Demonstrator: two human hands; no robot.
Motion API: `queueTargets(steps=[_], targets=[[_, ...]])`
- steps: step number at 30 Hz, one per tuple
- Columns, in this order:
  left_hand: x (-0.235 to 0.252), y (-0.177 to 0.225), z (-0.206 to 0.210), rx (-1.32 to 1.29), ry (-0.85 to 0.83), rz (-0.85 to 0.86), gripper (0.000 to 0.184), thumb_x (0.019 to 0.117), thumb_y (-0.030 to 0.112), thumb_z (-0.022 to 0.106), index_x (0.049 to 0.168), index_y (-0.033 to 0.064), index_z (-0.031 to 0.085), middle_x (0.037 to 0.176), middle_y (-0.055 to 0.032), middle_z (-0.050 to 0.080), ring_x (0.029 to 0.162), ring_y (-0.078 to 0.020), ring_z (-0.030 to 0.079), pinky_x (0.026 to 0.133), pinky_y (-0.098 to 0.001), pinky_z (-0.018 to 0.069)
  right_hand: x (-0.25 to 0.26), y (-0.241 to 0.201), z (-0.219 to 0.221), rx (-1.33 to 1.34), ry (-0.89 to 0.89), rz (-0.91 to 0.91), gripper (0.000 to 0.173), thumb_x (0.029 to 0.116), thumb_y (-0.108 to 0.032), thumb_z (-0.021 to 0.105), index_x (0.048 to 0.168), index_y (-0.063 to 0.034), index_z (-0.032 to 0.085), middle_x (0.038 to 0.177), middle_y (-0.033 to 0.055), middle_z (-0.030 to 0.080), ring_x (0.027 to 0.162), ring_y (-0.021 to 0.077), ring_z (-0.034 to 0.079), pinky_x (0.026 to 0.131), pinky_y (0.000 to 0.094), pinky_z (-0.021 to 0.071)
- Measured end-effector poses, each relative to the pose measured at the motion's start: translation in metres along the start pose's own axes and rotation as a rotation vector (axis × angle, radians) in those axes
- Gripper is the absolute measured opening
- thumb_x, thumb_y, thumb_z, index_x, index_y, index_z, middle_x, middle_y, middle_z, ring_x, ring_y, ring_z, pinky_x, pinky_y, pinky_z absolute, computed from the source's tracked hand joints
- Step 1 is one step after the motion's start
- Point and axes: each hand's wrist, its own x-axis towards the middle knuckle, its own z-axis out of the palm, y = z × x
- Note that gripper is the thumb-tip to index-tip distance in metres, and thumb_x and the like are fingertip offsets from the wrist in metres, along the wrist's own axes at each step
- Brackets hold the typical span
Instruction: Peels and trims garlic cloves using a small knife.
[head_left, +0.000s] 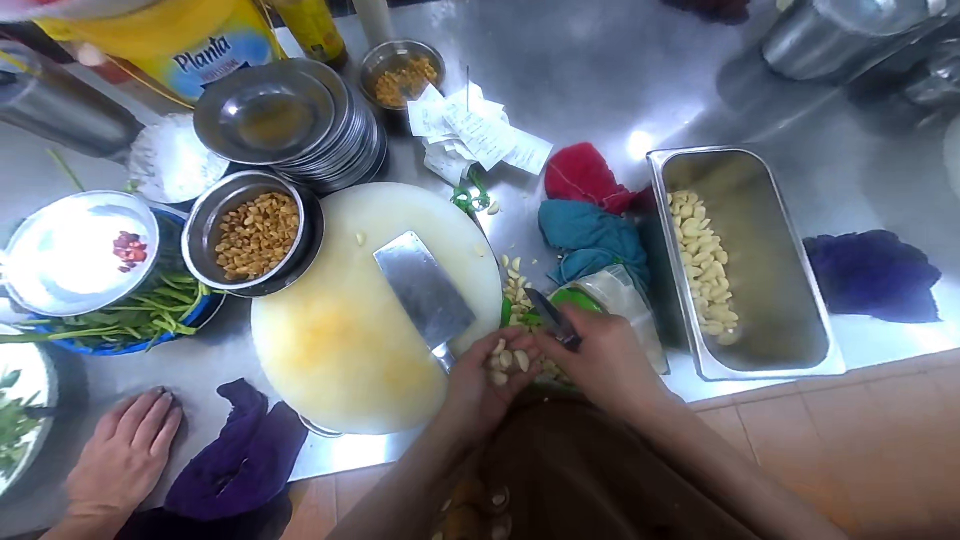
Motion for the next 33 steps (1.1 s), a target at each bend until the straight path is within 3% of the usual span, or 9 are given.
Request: queueTargets(steps=[2, 6, 13, 17, 20, 23, 26, 30, 33], targets=[[-0.004, 0.001, 0.003, -0.032, -0.034, 0.004, 0.039, 0.1108, 0.022, 0.032, 0.12, 0.0031, 0.065, 0.106, -0.0147, 0.073, 0.095, -0.026, 0.073, 0.086, -0.0402, 0.0611, -0.005, -0.003, -0.001, 0.048, 0.01, -0.088, 0.017, 0.088, -0.029, 0.073, 0.095, -0.0141, 0.072, 0.075, -0.0061, 0.064, 0.062, 0.0016, 0.059, 0.055, 0.0196, 0.0521], [-0.002, -0.004, 0.005, 0.044, -0.14, 0.063, 0.037, 0.1103, 0.025, 0.031, 0.107, 0.0104, 0.064, 0.093, -0.0047, 0.068, 0.086, -0.0139, 0.068, 0.079, -0.0317, 0.0585, -0.003, -0.011, 0.003, 0.19, -0.181, -0.072, 0.035, 0.0891, -0.033, 0.077, 0.118, -0.0136, 0.072, 0.083, -0.0041, 0.07, 0.068, 0.0042, 0.064, 0.063, 0.0244, 0.0566], [0.001, -0.006, 0.012, -0.013, -0.179, 0.007, 0.04, 0.1117, 0.029, 0.028, 0.116, 0.0091, 0.063, 0.099, -0.0073, 0.068, 0.093, -0.017, 0.069, 0.085, -0.0341, 0.0582, 0.0, 0.0, 0.009, 0.235, -0.191, 0.033, 0.021, 0.0914, -0.027, 0.074, 0.109, -0.0146, 0.072, 0.08, -0.0046, 0.069, 0.066, 0.0044, 0.064, 0.061, 0.0252, 0.057], [0.0, -0.008, 0.015, 0.259, -0.12, 0.124, 0.042, 0.1132, 0.028, 0.026, 0.125, 0.0071, 0.061, 0.105, -0.0065, 0.068, 0.097, -0.0162, 0.067, 0.09, -0.0368, 0.0574, 0.003, -0.002, 0.009, 0.213, -0.182, 0.137, 0.02, 0.089, -0.03, 0.079, 0.095, -0.0127, 0.071, 0.07, -0.0031, 0.065, 0.059, 0.0071, 0.062, 0.057, 0.0292, 0.0549], [-0.004, -0.008, 0.02, 0.382, -0.169, 0.186, 0.053, 0.1127, 0.036, 0.018, 0.137, 0.0044, 0.053, 0.113, -0.0089, 0.067, 0.105, -0.0169, 0.067, 0.096, -0.0389, 0.0567, 0.009, -0.007, 0.003, 0.209, -0.191, 0.21, 0.018, 0.0899, -0.028, 0.079, 0.088, -0.0122, 0.07, 0.066, -0.0021, 0.063, 0.055, 0.0082, 0.06, 0.053, 0.0294, 0.0528], [-0.002, -0.007, 0.019, 0.416, -0.232, 0.195, 0.061, 0.1104, 0.044, 0.015, 0.142, 0.0043, 0.048, 0.117, -0.0096, 0.066, 0.107, -0.0167, 0.067, 0.097, -0.0385, 0.0565, 0.015, -0.009, -0.002, 0.3, -0.23, 0.332, 0.01, 0.0926, -0.029, 0.077, 0.091, -0.0192, 0.077, 0.067, -0.005, 0.067, 0.054, 0.0062, 0.061, 0.051, 0.0275, 0.0542], [0.003, -0.008, 0.017, 0.366, -0.227, 0.159, 0.063, 0.1103, 0.045, 0.012, 0.139, 0.0039, 0.05, 0.113, -0.0088, 0.066, 0.102, -0.0166, 0.067, 0.094, -0.0376, 0.057, 0.013, -0.005, 0.001, 0.354, -0.223, 0.39, 0.012, 0.091, -0.024, 0.078, 0.085, -0.0145, 0.072, 0.063, -0.0014, 0.064, 0.05, 0.0095, 0.059, 0.049, 0.0294, 0.0514], [0.004, -0.006, 0.02, 0.224, -0.157, 0.089, 0.068, 0.1108, 0.048, 0.011, 0.13, 0.0032, 0.059, 0.114, -0.0129, 0.067, 0.105, -0.0238, 0.068, 0.095, -0.0434, 0.0571, 0.006, 0.007, 0.006, 0.535, -0.049, 0.341, 0.008, 0.0931, -0.022, 0.07, 0.095, -0.0139, 0.068, 0.065, 0.0008, 0.064, 0.047, 0.0126, 0.057, 0.042, 0.0301, 0.0483], [0.002, -0.006, 0.023, 0.216, -0.112, 0.077, 0.068, 0.1108, 0.049, 0.011, 0.13, 0.004, 0.058, 0.112, -0.0133, 0.069, 0.104, -0.025, 0.069, 0.094, -0.0439, 0.0574, 0.01, 0.01, 0.005, 0.41, 0.024, 0.297, 0.01, 0.0933, -0.015, 0.068, 0.103, -0.0125, 0.065, 0.073, 0.0004, 0.07, 0.054, 0.0133, 0.066, 0.046, 0.0327, 0.0552]])
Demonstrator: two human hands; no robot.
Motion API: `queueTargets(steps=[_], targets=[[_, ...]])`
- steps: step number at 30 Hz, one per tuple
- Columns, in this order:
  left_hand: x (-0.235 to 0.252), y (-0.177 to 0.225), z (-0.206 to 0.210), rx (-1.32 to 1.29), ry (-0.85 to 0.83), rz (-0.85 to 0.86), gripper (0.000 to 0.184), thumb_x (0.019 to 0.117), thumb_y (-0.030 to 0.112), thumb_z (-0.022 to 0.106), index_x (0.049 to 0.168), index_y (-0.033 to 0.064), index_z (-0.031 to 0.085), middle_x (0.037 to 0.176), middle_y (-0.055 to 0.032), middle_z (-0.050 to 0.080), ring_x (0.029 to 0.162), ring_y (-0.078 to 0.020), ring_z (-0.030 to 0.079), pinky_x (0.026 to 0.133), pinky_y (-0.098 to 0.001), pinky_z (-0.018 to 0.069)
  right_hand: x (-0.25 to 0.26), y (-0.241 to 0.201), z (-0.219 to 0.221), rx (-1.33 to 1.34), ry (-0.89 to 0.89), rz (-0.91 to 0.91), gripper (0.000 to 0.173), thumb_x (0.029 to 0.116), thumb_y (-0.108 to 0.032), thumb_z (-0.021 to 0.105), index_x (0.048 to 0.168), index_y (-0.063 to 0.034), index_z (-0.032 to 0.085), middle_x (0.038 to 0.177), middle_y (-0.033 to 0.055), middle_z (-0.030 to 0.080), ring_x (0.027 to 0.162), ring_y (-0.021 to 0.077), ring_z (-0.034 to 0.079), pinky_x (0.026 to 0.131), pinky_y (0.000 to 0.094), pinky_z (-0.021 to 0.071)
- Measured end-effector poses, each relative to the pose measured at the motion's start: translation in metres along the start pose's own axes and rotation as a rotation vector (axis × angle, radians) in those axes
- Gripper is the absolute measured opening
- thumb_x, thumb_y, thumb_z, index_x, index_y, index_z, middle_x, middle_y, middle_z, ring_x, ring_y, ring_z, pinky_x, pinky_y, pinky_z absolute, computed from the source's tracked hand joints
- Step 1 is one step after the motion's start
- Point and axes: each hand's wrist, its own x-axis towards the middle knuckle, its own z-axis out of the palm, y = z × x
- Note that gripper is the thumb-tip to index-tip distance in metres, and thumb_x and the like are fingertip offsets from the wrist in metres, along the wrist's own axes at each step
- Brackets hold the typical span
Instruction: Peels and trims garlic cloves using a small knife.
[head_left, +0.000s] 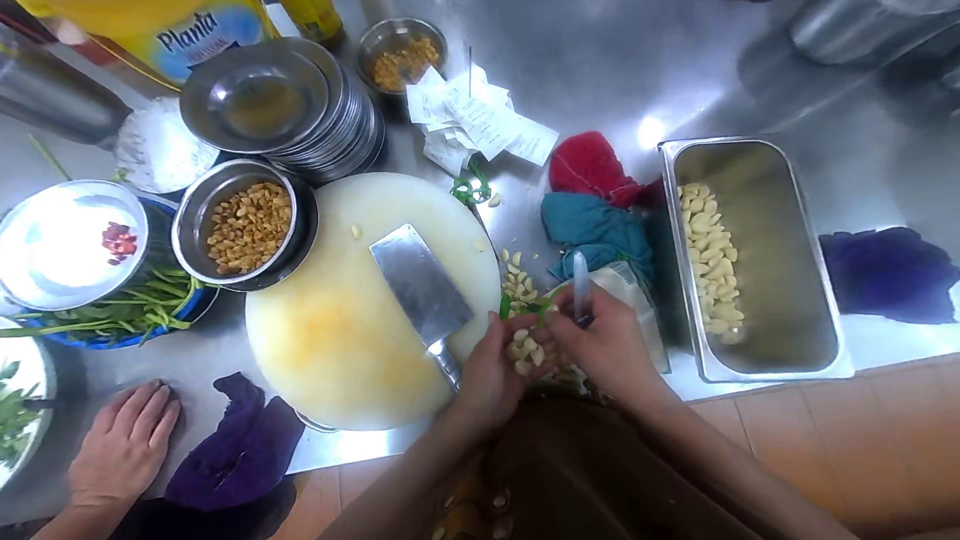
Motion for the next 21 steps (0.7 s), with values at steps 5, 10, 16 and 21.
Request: queueTargets(steps=[5, 10, 16, 21], targets=[[0.001, 0.0, -0.004, 0.024, 0.01, 0.017, 0.065, 0.1114, 0.048, 0.013, 0.134, 0.0041, 0.056, 0.117, -0.0144, 0.066, 0.107, -0.0257, 0.068, 0.094, -0.0451, 0.0574, -0.001, -0.001, -0.002, -0.173, -0.058, -0.073, 0.022, 0.091, -0.019, 0.074, 0.111, -0.0135, 0.066, 0.077, -0.0031, 0.069, 0.058, 0.009, 0.063, 0.052, 0.0307, 0.0561], [0.002, -0.002, -0.005, 0.036, 0.007, 0.027, 0.064, 0.1113, 0.048, 0.014, 0.126, 0.0059, 0.06, 0.109, -0.0108, 0.068, 0.101, -0.0227, 0.068, 0.091, -0.0428, 0.0584, -0.006, 0.01, -0.006, -0.17, -0.167, -0.364, 0.021, 0.0853, -0.019, 0.075, 0.105, -0.012, 0.074, 0.083, -0.0043, 0.067, 0.066, 0.0025, 0.062, 0.057, 0.0214, 0.0555], [0.007, -0.005, -0.009, 0.065, 0.012, -0.019, 0.068, 0.1103, 0.051, 0.012, 0.132, 0.005, 0.058, 0.112, -0.0112, 0.067, 0.1, -0.0202, 0.067, 0.089, -0.0382, 0.0572, -0.001, 0.026, 0.006, -0.339, -0.264, -0.497, 0.021, 0.0849, -0.015, 0.075, 0.106, -0.0114, 0.075, 0.095, 0.0026, 0.07, 0.077, 0.0123, 0.067, 0.068, 0.032, 0.0604], [0.005, 0.001, -0.004, 0.065, 0.044, -0.078, 0.067, 0.11, 0.053, 0.014, 0.128, 0.0072, 0.06, 0.103, -0.0098, 0.068, 0.094, -0.0199, 0.068, 0.085, -0.0375, 0.0576, 0.003, 0.034, 0.012, -0.418, -0.224, -0.614, 0.016, 0.0842, -0.022, 0.077, 0.097, -0.0121, 0.076, 0.091, 0.004, 0.069, 0.072, 0.0147, 0.067, 0.062, 0.0329, 0.0595]])
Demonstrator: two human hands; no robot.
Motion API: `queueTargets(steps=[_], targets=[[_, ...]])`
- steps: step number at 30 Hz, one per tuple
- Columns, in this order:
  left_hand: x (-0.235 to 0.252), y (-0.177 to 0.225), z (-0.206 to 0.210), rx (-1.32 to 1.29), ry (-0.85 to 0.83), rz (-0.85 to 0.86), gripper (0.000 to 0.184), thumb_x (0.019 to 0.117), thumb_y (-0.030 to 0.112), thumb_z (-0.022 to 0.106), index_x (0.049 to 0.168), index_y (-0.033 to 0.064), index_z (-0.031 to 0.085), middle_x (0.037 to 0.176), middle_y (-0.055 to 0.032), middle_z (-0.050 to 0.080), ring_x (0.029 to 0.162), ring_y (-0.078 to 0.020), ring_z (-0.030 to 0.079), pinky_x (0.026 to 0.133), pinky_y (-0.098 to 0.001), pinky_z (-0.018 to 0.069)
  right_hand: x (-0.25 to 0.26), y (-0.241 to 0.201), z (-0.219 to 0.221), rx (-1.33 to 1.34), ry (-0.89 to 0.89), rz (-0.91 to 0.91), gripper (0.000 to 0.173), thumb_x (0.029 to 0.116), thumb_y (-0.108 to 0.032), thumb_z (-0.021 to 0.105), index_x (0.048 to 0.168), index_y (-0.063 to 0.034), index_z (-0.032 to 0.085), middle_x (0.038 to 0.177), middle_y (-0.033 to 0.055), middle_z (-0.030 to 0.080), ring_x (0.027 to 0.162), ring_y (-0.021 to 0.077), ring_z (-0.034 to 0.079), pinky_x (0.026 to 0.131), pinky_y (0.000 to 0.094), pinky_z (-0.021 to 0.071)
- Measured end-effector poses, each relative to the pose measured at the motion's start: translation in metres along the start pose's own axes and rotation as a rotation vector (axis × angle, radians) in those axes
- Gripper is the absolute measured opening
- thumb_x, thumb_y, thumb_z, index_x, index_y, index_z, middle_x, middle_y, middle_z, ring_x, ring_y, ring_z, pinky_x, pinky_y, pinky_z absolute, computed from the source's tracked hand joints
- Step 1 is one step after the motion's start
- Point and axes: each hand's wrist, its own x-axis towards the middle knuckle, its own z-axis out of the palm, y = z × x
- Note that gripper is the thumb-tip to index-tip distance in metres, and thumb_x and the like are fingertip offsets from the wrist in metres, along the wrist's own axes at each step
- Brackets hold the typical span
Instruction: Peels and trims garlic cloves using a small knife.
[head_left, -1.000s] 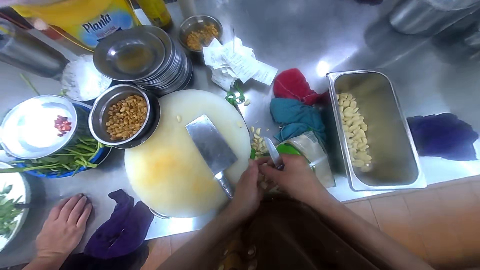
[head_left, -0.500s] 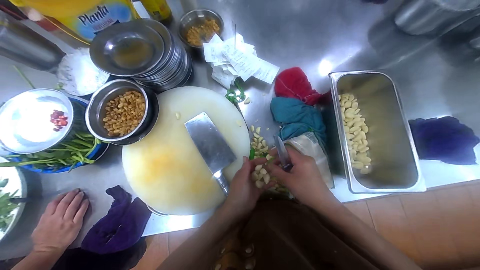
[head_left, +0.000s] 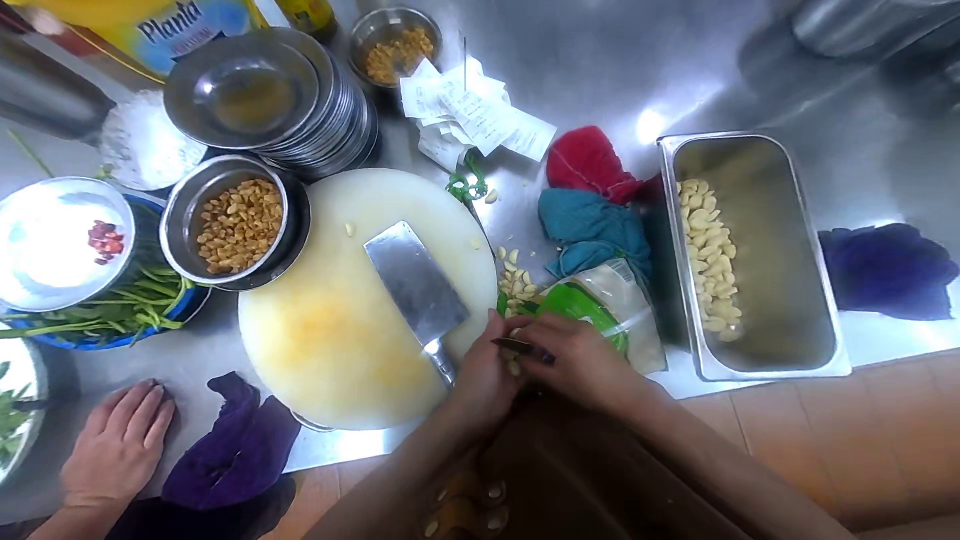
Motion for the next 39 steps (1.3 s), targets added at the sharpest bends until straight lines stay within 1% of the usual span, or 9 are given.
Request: queueTargets(steps=[4, 7, 11, 17, 23, 27, 31, 34, 39], targets=[[0.002, 0.004, -0.002, 0.007, 0.01, -0.045, 0.064, 0.1104, 0.052, 0.018, 0.129, 0.0079, 0.06, 0.104, -0.0108, 0.068, 0.094, -0.0206, 0.068, 0.085, -0.038, 0.0573, 0.001, 0.001, -0.001, 0.033, -0.019, 0.045, 0.016, 0.0857, -0.028, 0.075, 0.097, -0.0157, 0.078, 0.085, 0.0013, 0.065, 0.07, 0.0112, 0.064, 0.06, 0.0296, 0.0568], [-0.002, 0.005, -0.007, -0.031, -0.053, -0.01, 0.059, 0.1115, 0.048, 0.02, 0.12, 0.0083, 0.063, 0.102, -0.0089, 0.069, 0.097, -0.0207, 0.068, 0.09, -0.0419, 0.0577, -0.004, -0.003, -0.013, 0.439, 0.008, 0.215, 0.022, 0.0847, -0.028, 0.08, 0.104, -0.0179, 0.08, 0.093, -0.0037, 0.065, 0.076, 0.0042, 0.062, 0.064, 0.0215, 0.0561], [-0.005, 0.004, -0.01, -0.115, -0.131, 0.016, 0.064, 0.1106, 0.051, 0.019, 0.114, 0.0078, 0.066, 0.106, -0.0105, 0.07, 0.102, -0.0232, 0.069, 0.096, -0.045, 0.057, -0.003, -0.005, -0.024, 0.796, 0.084, 0.354, 0.007, 0.087, -0.021, 0.078, 0.093, -0.0176, 0.077, 0.077, -0.0032, 0.068, 0.055, 0.0052, 0.055, 0.046, 0.0202, 0.0459], [-0.011, 0.006, -0.003, -0.089, -0.031, -0.013, 0.068, 0.1109, 0.05, 0.011, 0.131, 0.0064, 0.059, 0.112, -0.0131, 0.071, 0.106, -0.0265, 0.07, 0.098, -0.0454, 0.0559, 0.027, -0.007, -0.028, 0.198, 0.138, 0.55, 0.017, 0.0942, -0.024, 0.074, 0.083, -0.0117, 0.07, 0.063, -0.0024, 0.058, 0.052, 0.0086, 0.054, 0.048, 0.0298, 0.0449], [-0.014, 0.004, -0.011, -0.109, 0.036, 0.036, 0.054, 0.1136, 0.039, 0.022, 0.133, 0.0039, 0.058, 0.115, -0.0154, 0.07, 0.106, -0.0271, 0.071, 0.097, -0.0456, 0.0565, 0.025, -0.004, -0.019, 0.208, 0.201, 0.552, 0.011, 0.0958, -0.019, 0.071, 0.088, -0.0112, 0.071, 0.067, -0.0006, 0.06, 0.054, 0.0099, 0.054, 0.05, 0.031, 0.0451], [-0.018, 0.001, -0.013, -0.001, 0.049, 0.077, 0.037, 0.1042, 0.003, 0.037, 0.134, 0.0033, 0.058, 0.118, -0.0148, 0.068, 0.102, -0.0235, 0.07, 0.089, -0.0387, 0.0584, 0.006, -0.012, -0.027, 0.25, 0.148, 0.513, 0.025, 0.0936, -0.031, 0.076, 0.108, -0.0113, 0.07, 0.066, -0.0019, 0.06, 0.05, 0.0094, 0.053, 0.046, 0.0288, 0.0466], [-0.021, -0.006, -0.019, 0.276, -0.013, 0.252, 0.03, 0.1057, 0.01, 0.05, 0.132, 0.0068, 0.063, 0.105, -0.0116, 0.071, 0.078, -0.0145, 0.066, 0.069, -0.0269, 0.0556, -0.018, -0.01, -0.032, 0.404, 0.047, 0.577, 0.028, 0.1036, -0.041, 0.056, 0.116, -0.0168, 0.061, 0.069, 0.0013, 0.06, 0.051, 0.0148, 0.057, 0.046, 0.0338, 0.0516], [-0.026, -0.003, -0.018, 0.488, -0.073, 0.382, 0.031, 0.1056, 0.014, 0.052, 0.134, 0.0093, 0.063, 0.098, -0.0095, 0.072, 0.067, -0.0111, 0.061, 0.059, -0.0235, 0.0504, -0.038, -0.015, -0.034, 0.522, 0.083, 0.539, 0.026, 0.1066, -0.037, 0.047, 0.108, -0.017, 0.065, 0.068, 0.0001, 0.06, 0.05, 0.0132, 0.055, 0.045, 0.0299, 0.0481], [-0.035, 0.0, -0.006, 0.56, -0.153, 0.49, 0.03, 0.1026, 0.011, 0.05, 0.131, 0.0077, 0.059, 0.094, -0.0092, 0.071, 0.067, -0.0113, 0.061, 0.059, -0.0243, 0.0501, -0.045, -0.03, -0.039, 0.57, 0.076, 0.415, 0.028, 0.1045, -0.04, 0.052, 0.093, -0.0177, 0.065, 0.063, -0.0043, 0.055, 0.05, 0.0076, 0.05, 0.045, 0.0252, 0.043]])
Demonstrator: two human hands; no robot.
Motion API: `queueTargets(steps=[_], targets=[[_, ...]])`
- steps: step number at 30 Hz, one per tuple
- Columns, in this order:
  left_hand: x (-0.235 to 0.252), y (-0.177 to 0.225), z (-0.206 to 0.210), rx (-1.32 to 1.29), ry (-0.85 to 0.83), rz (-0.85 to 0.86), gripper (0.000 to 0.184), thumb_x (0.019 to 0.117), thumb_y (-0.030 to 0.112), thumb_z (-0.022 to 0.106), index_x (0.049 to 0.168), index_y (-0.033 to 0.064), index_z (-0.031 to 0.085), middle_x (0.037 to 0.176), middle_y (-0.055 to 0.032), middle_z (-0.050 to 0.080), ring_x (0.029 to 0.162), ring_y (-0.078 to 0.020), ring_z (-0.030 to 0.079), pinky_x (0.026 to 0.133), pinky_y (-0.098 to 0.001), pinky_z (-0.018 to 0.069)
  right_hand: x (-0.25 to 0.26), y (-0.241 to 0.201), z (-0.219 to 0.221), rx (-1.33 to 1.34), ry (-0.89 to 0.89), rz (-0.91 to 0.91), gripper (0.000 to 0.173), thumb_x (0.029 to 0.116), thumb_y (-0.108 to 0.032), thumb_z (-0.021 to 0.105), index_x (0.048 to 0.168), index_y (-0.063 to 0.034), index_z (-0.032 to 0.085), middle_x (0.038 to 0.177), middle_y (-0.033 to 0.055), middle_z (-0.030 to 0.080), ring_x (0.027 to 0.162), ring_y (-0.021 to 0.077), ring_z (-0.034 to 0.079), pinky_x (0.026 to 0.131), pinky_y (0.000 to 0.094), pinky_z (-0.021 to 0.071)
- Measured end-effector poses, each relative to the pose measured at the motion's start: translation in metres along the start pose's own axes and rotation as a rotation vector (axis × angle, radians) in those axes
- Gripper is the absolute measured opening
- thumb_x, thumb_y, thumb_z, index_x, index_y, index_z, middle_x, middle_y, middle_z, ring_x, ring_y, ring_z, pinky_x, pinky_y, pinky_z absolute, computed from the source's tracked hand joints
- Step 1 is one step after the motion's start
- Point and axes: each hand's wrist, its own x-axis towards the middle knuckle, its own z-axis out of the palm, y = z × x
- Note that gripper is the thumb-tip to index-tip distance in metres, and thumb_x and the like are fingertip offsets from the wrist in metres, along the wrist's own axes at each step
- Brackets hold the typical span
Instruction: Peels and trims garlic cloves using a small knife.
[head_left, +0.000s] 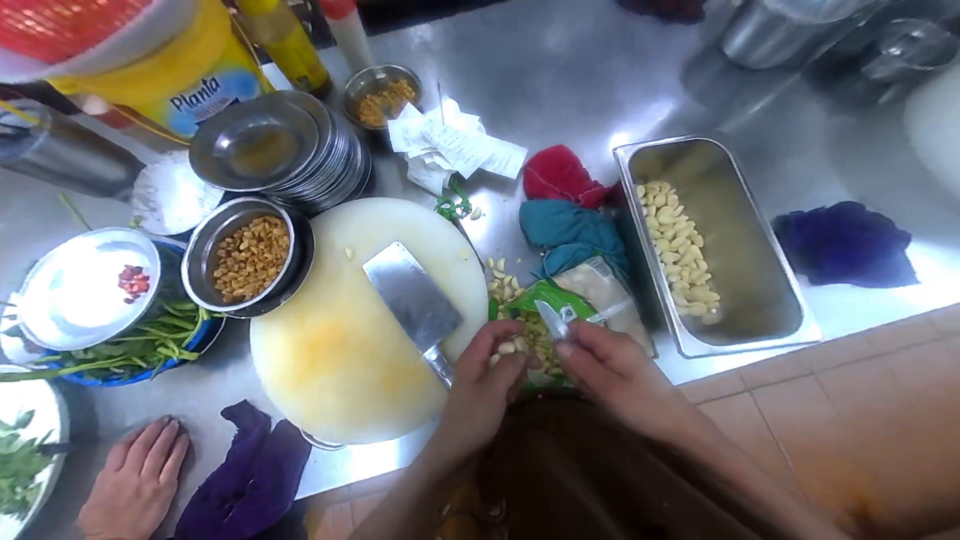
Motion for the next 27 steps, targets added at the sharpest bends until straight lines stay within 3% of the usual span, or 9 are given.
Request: queueTargets(steps=[3, 5, 8, 14, 17, 22, 27], targets=[[-0.005, 0.005, 0.003, 0.009, -0.076, 0.063, 0.025, 0.1011, 0.012, 0.052, 0.126, 0.0073, 0.053, 0.088, -0.0064, 0.069, 0.068, -0.0101, 0.063, 0.061, -0.0238, 0.0519, -0.002, -0.002, 0.007, -0.011, 0.024, -0.076, 0.027, 0.1008, -0.044, 0.06, 0.095, -0.0181, 0.066, 0.07, -0.0082, 0.064, 0.058, 0.0025, 0.058, 0.051, 0.0218, 0.0489], [-0.008, 0.007, 0.003, -0.04, -0.137, 0.075, 0.02, 0.1012, 0.011, 0.052, 0.12, 0.0074, 0.056, 0.083, -0.0048, 0.067, 0.066, -0.0083, 0.061, 0.06, -0.0225, 0.0508, -0.005, 0.0, 0.011, -0.015, 0.044, -0.135, 0.029, 0.1001, -0.045, 0.061, 0.094, -0.0176, 0.065, 0.072, -0.0089, 0.066, 0.061, 0.001, 0.061, 0.053, 0.0205, 0.0511], [-0.015, 0.01, 0.001, -0.141, -0.209, 0.052, 0.017, 0.1025, 0.013, 0.054, 0.114, 0.0068, 0.064, 0.084, -0.0044, 0.065, 0.066, -0.0075, 0.059, 0.06, -0.0223, 0.0517, -0.009, 0.002, 0.015, -0.041, 0.088, -0.237, 0.034, 0.1012, -0.048, 0.06, 0.09, -0.0165, 0.063, 0.066, -0.0093, 0.058, 0.056, -0.0003, 0.055, 0.049, 0.0182, 0.0462], [-0.021, 0.018, 0.001, -0.231, -0.269, 0.086, 0.02, 0.1026, 0.017, 0.061, 0.118, 0.007, 0.07, 0.084, -0.0022, 0.065, 0.066, -0.0035, 0.057, 0.06, -0.0192, 0.05, -0.017, -0.005, 0.017, -0.134, 0.176, -0.429, 0.036, 0.1037, -0.047, 0.056, 0.09, -0.0139, 0.061, 0.068, -0.0089, 0.056, 0.059, -0.0038, 0.053, 0.052, 0.0141, 0.046], [-0.021, 0.02, 0.002, -0.163, -0.26, 0.152, 0.02, 0.1036, 0.017, 0.059, 0.115, 0.0084, 0.073, 0.084, -0.0015, 0.067, 0.066, -0.0029, 0.059, 0.061, -0.0191, 0.0514, -0.019, -0.006, 0.016, -0.195, 0.182, -0.477, 0.038, 0.1025, -0.048, 0.058, 0.091, -0.0124, 0.061, 0.07, -0.0072, 0.058, 0.061, -0.0032, 0.056, 0.054, 0.0146, 0.0483], [-0.018, 0.025, 0.003, 0.022, -0.256, 0.296, 0.019, 0.1051, 0.018, 0.057, 0.107, 0.008, 0.073, 0.091, -0.0015, 0.067, 0.068, -0.0027, 0.057, 0.061, -0.0195, 0.0504, -0.019, -0.007, 0.015, -0.193, 0.144, -0.496, 0.039, 0.1044, -0.048, 0.055, 0.09, -0.0119, 0.06, 0.066, -0.0065, 0.055, 0.058, -0.0022, 0.053, 0.052, 0.0154, 0.0451], [-0.013, 0.031, 0.003, 0.151, -0.245, 0.333, 0.02, 0.1052, 0.016, 0.056, 0.099, 0.0056, 0.072, 0.101, -0.0024, 0.068, 0.073, -0.0019, 0.06, 0.064, -0.0186, 0.0528, -0.017, -0.004, 0.015, -0.197, 0.138, -0.516, 0.041, 0.1065, -0.045, 0.052, 0.085, -0.0104, 0.06, 0.064, -0.0049, 0.052, 0.056, -0.0014, 0.05, 0.051, 0.0151, 0.0425]])
